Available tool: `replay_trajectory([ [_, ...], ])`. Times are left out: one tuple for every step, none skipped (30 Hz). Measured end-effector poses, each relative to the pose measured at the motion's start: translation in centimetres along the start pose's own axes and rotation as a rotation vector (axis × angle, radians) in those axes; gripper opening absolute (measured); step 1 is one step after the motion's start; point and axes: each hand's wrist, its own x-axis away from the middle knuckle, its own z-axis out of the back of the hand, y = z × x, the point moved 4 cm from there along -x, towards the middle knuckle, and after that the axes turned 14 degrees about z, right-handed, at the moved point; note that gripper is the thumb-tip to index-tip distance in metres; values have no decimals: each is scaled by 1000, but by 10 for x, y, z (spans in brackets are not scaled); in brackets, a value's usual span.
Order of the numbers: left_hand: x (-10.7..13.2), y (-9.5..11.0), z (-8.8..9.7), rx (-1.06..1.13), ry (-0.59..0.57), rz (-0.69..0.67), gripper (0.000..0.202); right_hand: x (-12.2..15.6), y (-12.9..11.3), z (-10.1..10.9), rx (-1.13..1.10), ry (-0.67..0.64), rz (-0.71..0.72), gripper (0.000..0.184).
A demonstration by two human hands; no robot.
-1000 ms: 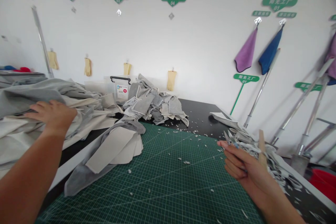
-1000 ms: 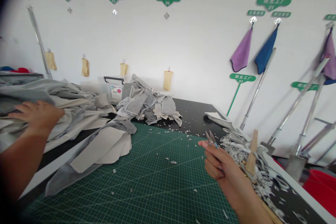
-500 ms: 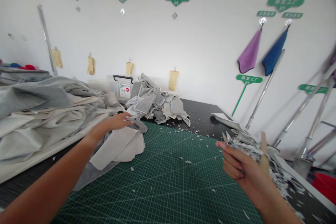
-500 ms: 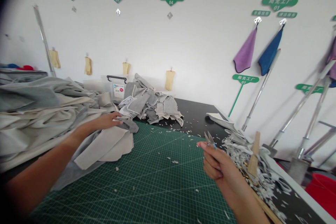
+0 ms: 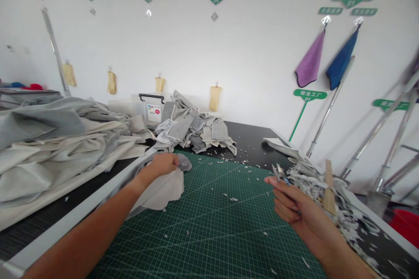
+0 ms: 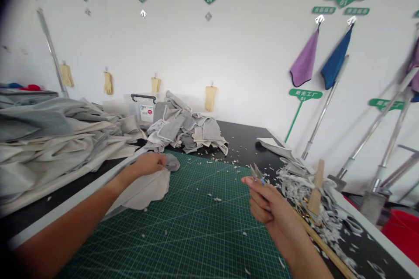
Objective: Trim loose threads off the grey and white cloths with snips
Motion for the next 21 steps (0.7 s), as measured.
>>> replay_trajectory([
  [5,12,-3,12,-29,-38,24,1,0,-2,7,-11,7,22],
  [12,25,-7,21,-68,-71,24,1,1,-4,17,-17,15,22],
  [20,39,-10,47,-122,-125,23,2,2,-6,32,-20,19,23],
  [29,53,-11,84,-165,-189,23,1,3,-6,51,-18,19,23],
  [38,66,-10,114,-166,-239,23,0,5,-7,75,-14,17,24],
  [48,75,-8,120,-118,-263,22,-1,8,-7,107,-9,14,25],
  [56,82,-5,97,-36,-244,23,-3,12,-7,148,-5,10,27],
  [64,84,-2,53,56,-179,25,-6,17,-7,199,-10,4,30],
  [72,84,0,-2,141,-92,29,-10,23,-8,259,-24,-2,33],
  [79,82,1,-59,207,5,33,-13,30,-9,328,-49,-7,35],
  [86,79,1,-108,248,89,37,-17,36,-12,406,-85,-9,36],
  [92,76,-1,-145,262,146,40,-21,43,-16,491,-124,3,36],
  [97,73,-4,-168,256,174,42,-24,48,-21,581,-164,31,35],
  [102,72,-7,-178,234,177,43,-28,53,-27,672,-200,75,33],
  [107,71,-11,-176,202,163,43,-31,57,-34,755,-229,127,31],
  [110,71,-15,-167,169,142,43,-35,61,-41,825,-255,176,30],
  [114,71,-18,-152,145,123,43,-38,66,-49,881,-274,212,29],
  [116,72,-21,-135,132,108,44,-41,71,-56,925,-291,232,28],
  [119,72,-23,-117,129,93,45,-45,77,-63,960,-310,235,29],
  [121,73,-25,-102,128,80,47,-49,83,-69,996,-325,236,30],
  [122,74,-27,-93,127,70,49,-53,90,-75,1034,-340,242,32],
])
